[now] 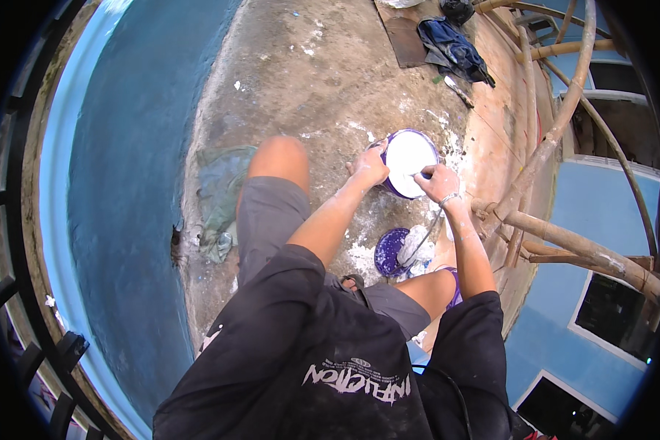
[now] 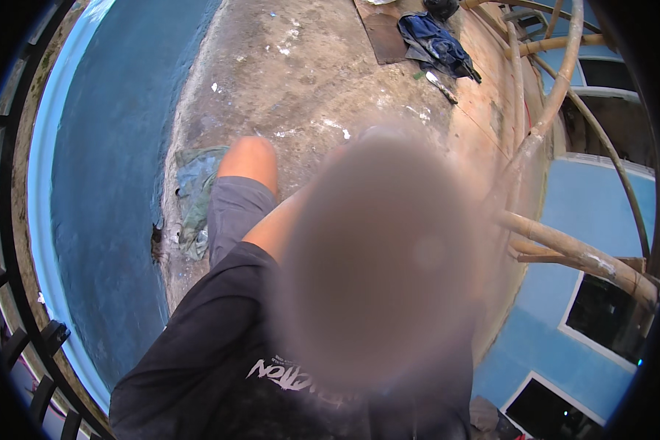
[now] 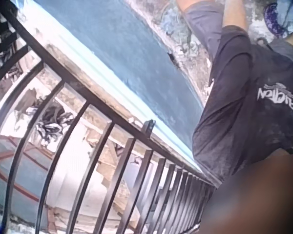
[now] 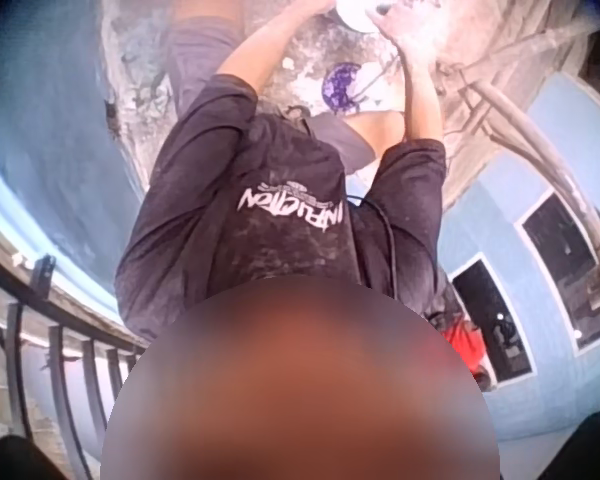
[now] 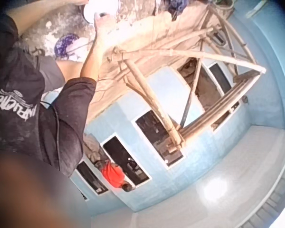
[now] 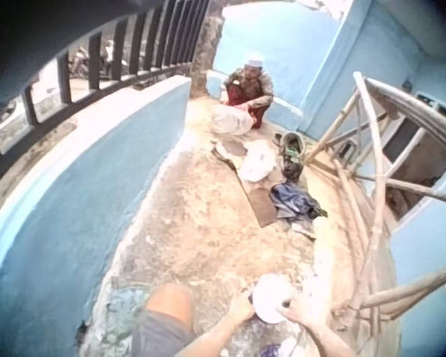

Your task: The person sits on the floor and stirs white paint in a purple bucket using a ladle. They then pour the mixed paint into a clear plastic bucket.

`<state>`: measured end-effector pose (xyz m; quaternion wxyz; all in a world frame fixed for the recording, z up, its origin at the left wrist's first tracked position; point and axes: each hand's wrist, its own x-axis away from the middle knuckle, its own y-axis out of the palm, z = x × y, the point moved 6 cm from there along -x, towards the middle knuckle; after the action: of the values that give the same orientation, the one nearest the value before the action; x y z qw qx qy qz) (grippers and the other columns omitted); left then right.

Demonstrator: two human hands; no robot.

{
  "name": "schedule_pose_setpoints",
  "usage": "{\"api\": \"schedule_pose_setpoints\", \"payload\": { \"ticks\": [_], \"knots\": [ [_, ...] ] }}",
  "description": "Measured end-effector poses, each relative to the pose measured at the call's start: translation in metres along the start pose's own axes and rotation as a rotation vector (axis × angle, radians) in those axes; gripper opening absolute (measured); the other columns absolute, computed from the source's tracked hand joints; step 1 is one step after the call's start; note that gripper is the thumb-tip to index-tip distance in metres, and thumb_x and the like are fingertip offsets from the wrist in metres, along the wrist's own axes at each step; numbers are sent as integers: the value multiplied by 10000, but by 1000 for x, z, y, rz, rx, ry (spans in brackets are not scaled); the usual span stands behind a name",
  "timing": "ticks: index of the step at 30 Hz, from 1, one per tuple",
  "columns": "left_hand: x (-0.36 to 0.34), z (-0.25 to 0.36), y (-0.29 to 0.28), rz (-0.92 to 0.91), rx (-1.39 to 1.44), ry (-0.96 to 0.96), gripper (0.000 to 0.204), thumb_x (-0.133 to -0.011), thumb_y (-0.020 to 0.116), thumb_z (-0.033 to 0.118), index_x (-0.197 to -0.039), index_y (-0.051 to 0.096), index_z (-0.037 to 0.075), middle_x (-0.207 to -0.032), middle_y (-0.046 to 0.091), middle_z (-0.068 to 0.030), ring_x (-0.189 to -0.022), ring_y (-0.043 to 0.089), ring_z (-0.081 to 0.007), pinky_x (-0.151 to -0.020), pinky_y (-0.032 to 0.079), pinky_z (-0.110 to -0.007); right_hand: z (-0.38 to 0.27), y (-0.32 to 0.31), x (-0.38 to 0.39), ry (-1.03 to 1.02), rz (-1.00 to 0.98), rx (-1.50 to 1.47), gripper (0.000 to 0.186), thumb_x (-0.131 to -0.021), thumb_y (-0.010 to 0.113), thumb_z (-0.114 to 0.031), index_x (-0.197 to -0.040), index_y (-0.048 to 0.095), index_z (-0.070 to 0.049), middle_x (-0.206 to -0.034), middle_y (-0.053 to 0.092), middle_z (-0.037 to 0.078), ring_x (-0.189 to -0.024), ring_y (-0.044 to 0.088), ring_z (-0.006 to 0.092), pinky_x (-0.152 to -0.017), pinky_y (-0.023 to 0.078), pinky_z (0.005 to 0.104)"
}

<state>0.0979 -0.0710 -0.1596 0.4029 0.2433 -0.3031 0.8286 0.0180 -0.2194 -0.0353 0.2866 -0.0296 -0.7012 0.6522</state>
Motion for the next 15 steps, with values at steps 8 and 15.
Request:
{"api": "schedule_pose_setpoints", "payload": {
  "ticks": [8,15],
  "knots": [
    [5,2,-5,1,29,32,775,-891,665,222,-1573,379,453,-1492,583,-83,-1383,546,-318,-1218,277,-607,26,3,-9,107,-50,283,377,-790,674,-433,-909,820,-106,-864,759,185,-846,747,355,-803,587,453],
    [8,3,-7,10,43,-5,767,-879,648,186,-1564,409,437,-1489,585,-93,-1391,538,-335,-1223,264,-613,11,15,-51,131,22,24,398,-794,705,-433,-956,820,-89,-884,763,196,-858,750,353,-829,583,435]
  ]
}}
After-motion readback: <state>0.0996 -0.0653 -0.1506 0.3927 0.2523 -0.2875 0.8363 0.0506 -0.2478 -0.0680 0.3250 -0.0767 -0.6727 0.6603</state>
